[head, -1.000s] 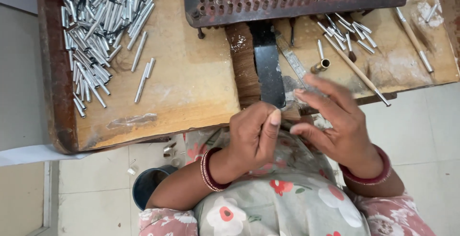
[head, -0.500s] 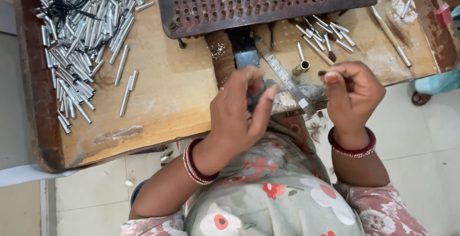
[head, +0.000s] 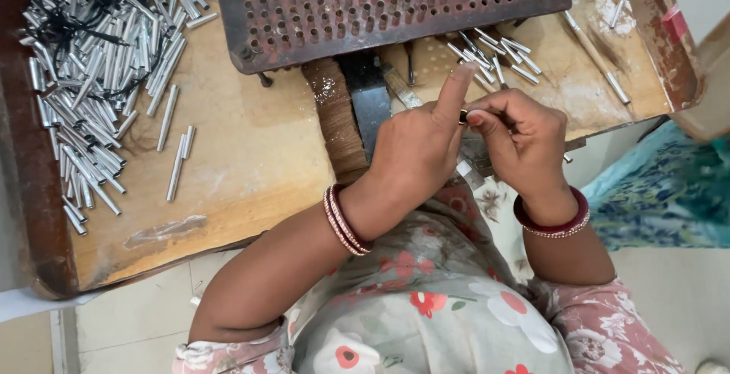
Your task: Assembling small metal components by inserting internal white sticks into cylindrical barrels on a workbench.
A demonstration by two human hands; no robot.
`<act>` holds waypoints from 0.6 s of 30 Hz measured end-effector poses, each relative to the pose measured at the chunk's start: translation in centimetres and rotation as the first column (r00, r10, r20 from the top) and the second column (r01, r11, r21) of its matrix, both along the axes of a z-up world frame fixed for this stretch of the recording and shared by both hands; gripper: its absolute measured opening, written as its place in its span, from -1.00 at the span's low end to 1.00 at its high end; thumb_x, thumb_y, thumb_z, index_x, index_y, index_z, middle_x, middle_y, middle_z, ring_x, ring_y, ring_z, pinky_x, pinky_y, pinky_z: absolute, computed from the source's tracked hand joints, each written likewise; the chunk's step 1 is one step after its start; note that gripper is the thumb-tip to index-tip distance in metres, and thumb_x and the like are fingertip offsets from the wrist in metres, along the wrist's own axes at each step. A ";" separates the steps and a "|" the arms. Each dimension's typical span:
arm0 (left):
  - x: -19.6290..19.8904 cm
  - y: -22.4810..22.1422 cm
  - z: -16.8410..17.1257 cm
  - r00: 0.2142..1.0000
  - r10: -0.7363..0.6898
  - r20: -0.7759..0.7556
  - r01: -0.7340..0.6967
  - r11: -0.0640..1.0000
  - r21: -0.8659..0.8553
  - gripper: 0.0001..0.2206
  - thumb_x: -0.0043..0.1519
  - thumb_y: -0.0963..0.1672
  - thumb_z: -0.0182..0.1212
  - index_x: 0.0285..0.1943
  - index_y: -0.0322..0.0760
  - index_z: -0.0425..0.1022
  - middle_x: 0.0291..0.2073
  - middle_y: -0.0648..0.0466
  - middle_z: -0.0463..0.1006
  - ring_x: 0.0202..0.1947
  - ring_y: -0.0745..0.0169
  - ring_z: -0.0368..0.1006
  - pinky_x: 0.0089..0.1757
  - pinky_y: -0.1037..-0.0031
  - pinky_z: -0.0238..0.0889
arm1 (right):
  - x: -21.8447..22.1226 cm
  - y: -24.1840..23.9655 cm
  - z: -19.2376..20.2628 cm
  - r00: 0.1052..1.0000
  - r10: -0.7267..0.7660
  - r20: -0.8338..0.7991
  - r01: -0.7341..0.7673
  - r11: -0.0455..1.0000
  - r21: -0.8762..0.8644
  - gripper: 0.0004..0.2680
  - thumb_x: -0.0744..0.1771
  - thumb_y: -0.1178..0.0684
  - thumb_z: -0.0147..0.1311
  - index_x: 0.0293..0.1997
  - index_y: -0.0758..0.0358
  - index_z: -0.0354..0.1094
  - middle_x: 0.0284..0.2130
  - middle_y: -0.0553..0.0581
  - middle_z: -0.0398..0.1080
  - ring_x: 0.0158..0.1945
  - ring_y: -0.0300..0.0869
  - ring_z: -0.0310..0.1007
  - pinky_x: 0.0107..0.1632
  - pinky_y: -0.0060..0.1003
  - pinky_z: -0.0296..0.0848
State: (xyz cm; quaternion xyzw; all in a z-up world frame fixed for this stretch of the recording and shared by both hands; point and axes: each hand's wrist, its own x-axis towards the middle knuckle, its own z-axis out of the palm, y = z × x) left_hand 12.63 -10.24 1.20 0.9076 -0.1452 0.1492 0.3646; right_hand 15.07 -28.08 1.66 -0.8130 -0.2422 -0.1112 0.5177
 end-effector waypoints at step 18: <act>-5.2 4.5 6.1 0.975 0.033 0.221 -0.001 0.989 -0.145 -0.39 0.24 -0.18 0.40 0.45 -0.34 0.18 0.32 -0.20 0.41 0.35 -0.17 0.35 0.25 0.22 0.29 | -1.6 -0.6 2.7 0.875 0.220 0.432 0.123 0.760 -0.638 -0.40 0.22 -0.33 0.21 0.32 0.27 0.33 0.28 0.35 0.31 0.33 0.21 0.27 0.37 0.12 0.19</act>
